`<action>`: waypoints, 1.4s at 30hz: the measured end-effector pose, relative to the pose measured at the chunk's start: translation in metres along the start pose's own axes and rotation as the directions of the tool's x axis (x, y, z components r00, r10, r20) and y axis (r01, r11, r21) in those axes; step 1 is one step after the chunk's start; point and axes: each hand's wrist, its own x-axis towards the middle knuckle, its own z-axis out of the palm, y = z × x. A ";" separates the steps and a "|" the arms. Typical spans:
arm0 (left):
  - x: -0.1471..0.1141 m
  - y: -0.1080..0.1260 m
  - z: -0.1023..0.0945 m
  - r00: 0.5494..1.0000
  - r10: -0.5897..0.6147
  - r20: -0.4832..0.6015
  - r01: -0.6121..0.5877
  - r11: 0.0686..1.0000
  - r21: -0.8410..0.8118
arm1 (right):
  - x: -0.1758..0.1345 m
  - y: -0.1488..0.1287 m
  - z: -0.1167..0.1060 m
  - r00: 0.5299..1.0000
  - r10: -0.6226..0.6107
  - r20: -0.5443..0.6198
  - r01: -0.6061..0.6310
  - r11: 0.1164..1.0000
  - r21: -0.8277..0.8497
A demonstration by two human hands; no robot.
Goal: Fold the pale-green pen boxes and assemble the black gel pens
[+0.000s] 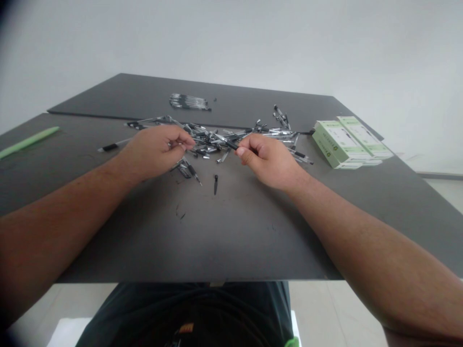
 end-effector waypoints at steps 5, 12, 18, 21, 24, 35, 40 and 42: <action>-0.002 0.002 0.008 0.998 0.041 0.045 -0.042 0.999 0.031 | 0.000 0.000 -0.001 1.000 0.006 0.003 -0.006 1.000 -0.020; -0.001 0.016 0.018 0.934 0.289 0.208 -0.303 0.952 0.038 | 0.002 0.002 0.001 1.000 -0.001 0.002 0.002 0.998 -0.069; -0.002 0.021 0.025 0.927 0.294 0.232 -0.310 0.950 0.035 | 0.002 0.001 0.002 1.000 -0.005 0.007 0.005 0.997 -0.083; 0.001 0.013 0.016 0.945 0.271 0.184 -0.289 0.954 0.074 | 0.001 0.001 0.002 1.000 -0.016 0.006 0.017 0.995 -0.103; 0.006 0.005 0.000 0.952 0.237 0.194 -0.268 0.951 0.152 | 0.001 0.001 0.002 0.999 -0.032 0.003 0.032 0.991 -0.127; 0.005 -0.009 -0.029 0.903 0.199 0.381 -0.283 0.942 0.179 | 0.000 0.001 0.003 0.999 -0.045 0.016 0.047 0.984 -0.170; 0.003 -0.004 -0.021 0.828 0.200 0.524 -0.334 0.926 0.175 | 0.000 0.001 0.003 0.998 -0.054 0.023 0.058 0.983 -0.173; 0.003 0.002 -0.019 0.800 0.193 0.568 -0.361 0.911 0.200 | 0.000 0.000 0.003 0.998 -0.057 0.025 0.060 0.982 -0.178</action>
